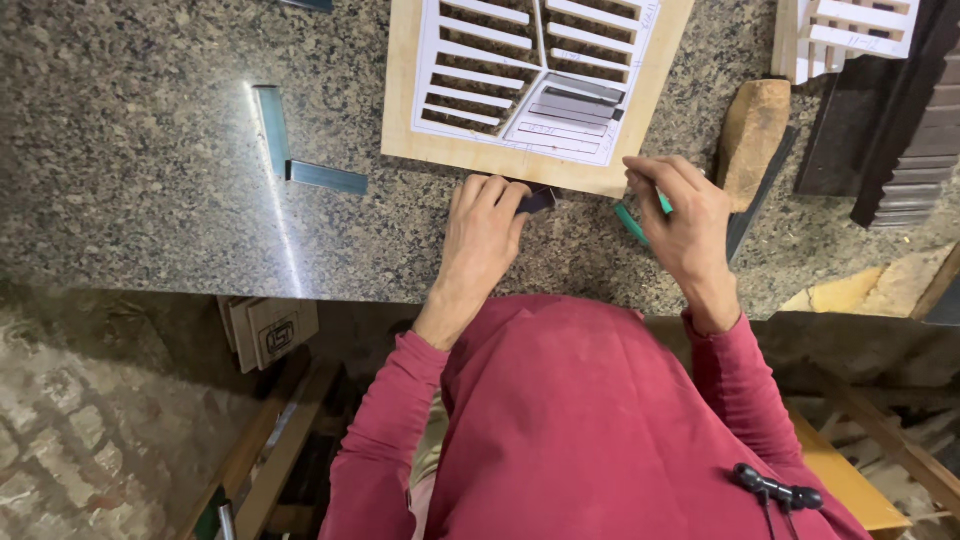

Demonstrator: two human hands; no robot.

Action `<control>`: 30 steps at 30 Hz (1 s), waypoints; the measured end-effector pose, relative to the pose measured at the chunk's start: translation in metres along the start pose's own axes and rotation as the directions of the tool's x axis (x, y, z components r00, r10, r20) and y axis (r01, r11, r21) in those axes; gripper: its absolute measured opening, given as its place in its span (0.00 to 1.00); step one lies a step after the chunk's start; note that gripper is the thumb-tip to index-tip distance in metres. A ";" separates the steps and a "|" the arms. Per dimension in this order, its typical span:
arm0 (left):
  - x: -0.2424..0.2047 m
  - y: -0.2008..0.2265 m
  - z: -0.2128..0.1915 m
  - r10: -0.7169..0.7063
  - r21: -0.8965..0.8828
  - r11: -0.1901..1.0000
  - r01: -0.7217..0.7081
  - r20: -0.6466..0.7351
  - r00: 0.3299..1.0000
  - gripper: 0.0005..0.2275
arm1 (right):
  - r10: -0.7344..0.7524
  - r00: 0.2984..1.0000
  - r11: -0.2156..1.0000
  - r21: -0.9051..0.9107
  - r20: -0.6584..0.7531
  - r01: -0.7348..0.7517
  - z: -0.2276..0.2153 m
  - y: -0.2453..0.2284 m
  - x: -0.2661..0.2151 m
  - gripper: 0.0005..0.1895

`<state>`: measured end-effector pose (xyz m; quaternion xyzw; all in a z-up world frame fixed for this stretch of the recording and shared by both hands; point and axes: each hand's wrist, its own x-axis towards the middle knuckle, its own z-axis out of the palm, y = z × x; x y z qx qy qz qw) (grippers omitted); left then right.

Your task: The person assembles a white vent grille on a wooden board using metal L-brackets. They use green pliers to bend the brackets and a wooden mallet to tap them into place, repeating the process for multiple sections of the grille.

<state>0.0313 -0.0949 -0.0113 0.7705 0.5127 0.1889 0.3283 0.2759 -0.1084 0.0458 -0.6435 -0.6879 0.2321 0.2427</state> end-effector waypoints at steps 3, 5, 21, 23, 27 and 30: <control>0.002 -0.003 -0.004 0.056 -0.018 0.998 -0.057 -0.050 0.997 0.15 | -0.039 0.999 0.998 -0.044 0.008 0.040 -0.006 0.000 -0.002 0.09; 0.000 -0.008 -0.012 0.026 -0.021 0.999 -0.028 -0.088 0.996 0.13 | -0.069 0.997 0.996 -0.057 0.014 0.070 -0.003 -0.002 -0.003 0.08; -0.033 -0.109 -0.112 -0.328 0.202 0.828 0.522 -0.581 0.745 0.04 | -0.058 0.997 0.995 -0.073 0.059 0.062 -0.011 0.003 -0.012 0.10; -0.033 -0.098 -0.110 -0.318 0.104 0.871 0.479 -0.624 0.713 0.03 | -0.046 0.997 0.995 -0.083 0.056 0.050 -0.014 -0.003 -0.011 0.11; -0.021 -0.065 -0.090 -0.063 0.071 0.988 0.137 -0.627 0.777 0.04 | 0.024 0.997 1.000 0.000 0.069 -0.024 -0.013 -0.019 -0.001 0.09; 0.001 -0.031 -0.051 0.144 0.162 0.984 -0.071 -0.504 0.852 0.06 | -0.031 0.997 0.997 0.072 0.065 0.026 -0.007 -0.037 0.002 0.11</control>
